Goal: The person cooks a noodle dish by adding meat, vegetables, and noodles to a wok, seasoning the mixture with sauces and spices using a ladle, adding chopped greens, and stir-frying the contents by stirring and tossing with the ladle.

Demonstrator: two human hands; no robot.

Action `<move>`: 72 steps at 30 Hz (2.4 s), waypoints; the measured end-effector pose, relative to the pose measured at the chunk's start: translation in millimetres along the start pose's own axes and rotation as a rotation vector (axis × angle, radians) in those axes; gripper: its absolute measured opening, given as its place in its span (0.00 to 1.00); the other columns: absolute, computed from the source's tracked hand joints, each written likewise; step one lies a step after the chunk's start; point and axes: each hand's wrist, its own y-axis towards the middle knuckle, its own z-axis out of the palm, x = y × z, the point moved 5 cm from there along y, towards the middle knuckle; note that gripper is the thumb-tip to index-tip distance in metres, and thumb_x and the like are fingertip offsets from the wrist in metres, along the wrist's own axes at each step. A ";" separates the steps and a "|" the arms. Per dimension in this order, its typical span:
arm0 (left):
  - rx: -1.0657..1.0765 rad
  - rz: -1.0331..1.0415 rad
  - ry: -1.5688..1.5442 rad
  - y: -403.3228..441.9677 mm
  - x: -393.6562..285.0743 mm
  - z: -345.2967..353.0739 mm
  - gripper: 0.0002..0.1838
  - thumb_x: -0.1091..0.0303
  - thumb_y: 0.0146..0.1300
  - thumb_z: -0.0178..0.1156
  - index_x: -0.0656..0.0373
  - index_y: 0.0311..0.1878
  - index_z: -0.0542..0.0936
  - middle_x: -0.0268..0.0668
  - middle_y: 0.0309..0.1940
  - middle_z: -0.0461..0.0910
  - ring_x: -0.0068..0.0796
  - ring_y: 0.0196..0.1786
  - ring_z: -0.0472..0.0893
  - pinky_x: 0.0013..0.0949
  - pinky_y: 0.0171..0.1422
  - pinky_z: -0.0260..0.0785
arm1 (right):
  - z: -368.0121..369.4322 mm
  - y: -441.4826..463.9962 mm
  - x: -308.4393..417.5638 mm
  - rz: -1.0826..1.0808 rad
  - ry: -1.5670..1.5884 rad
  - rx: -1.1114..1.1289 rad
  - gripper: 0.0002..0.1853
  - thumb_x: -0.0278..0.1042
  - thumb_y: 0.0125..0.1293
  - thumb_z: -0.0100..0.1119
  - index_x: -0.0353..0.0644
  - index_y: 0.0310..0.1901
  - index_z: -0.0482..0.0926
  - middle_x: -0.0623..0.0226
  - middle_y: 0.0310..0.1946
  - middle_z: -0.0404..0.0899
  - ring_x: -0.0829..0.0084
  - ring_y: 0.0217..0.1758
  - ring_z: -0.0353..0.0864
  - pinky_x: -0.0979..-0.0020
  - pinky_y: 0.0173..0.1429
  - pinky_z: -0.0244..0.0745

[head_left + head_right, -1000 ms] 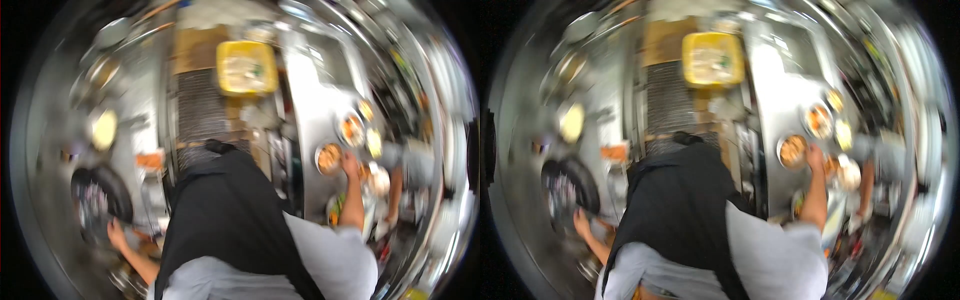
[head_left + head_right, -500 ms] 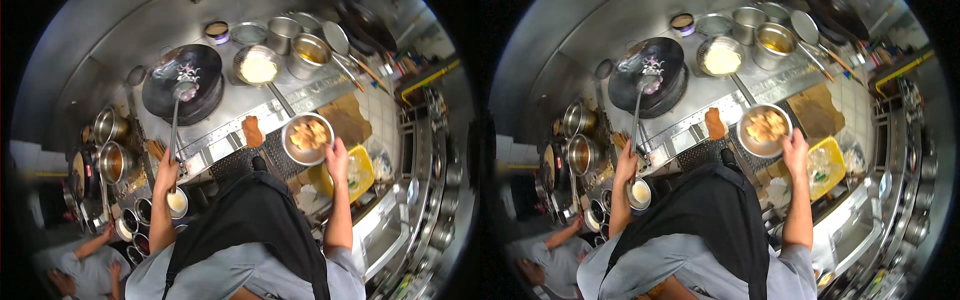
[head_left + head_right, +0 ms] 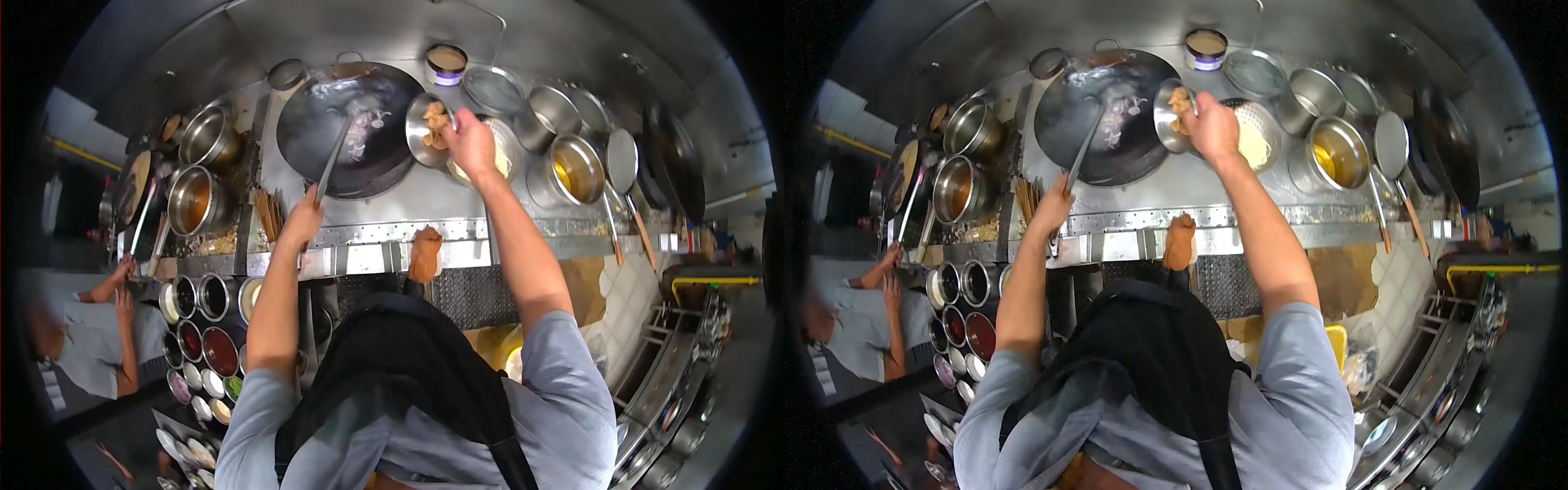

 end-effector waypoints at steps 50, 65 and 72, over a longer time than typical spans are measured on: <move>0.142 -0.004 -0.737 -122.2 -86.1 -30.3 0.09 0.63 0.74 0.60 0.55 0.49 0.73 0.25 0.23 0.66 0.16 0.19 0.64 0.24 0.20 0.56 | -190.3 -1183.0 118.4 1.336 -0.115 -2.516 0.11 0.37 0.69 0.57 0.44 0.29 0.74 0.68 0.22 0.76 0.73 0.19 0.71 0.69 0.20 0.63; -0.007 -0.209 -0.691 -179.0 -34.3 -62.3 0.32 0.76 0.71 0.59 0.62 0.77 0.64 0.23 0.25 0.71 0.13 0.19 0.67 0.21 0.20 0.61 | -154.0 -299.5 -84.6 0.486 0.624 -0.505 0.15 0.23 0.66 0.54 0.33 0.54 0.78 0.66 0.46 0.83 0.74 0.47 0.82 0.71 0.55 0.76; -0.197 -0.303 -0.403 -229.4 -25.5 -47.1 0.33 0.76 0.69 0.61 0.58 0.77 0.66 0.25 0.25 0.70 0.15 0.22 0.67 0.23 0.25 0.63 | 9.6 -19.8 63.4 -0.341 -0.171 -0.046 0.04 0.28 0.60 0.60 0.43 0.35 0.74 0.55 0.25 0.83 0.51 0.31 0.87 0.57 0.31 0.79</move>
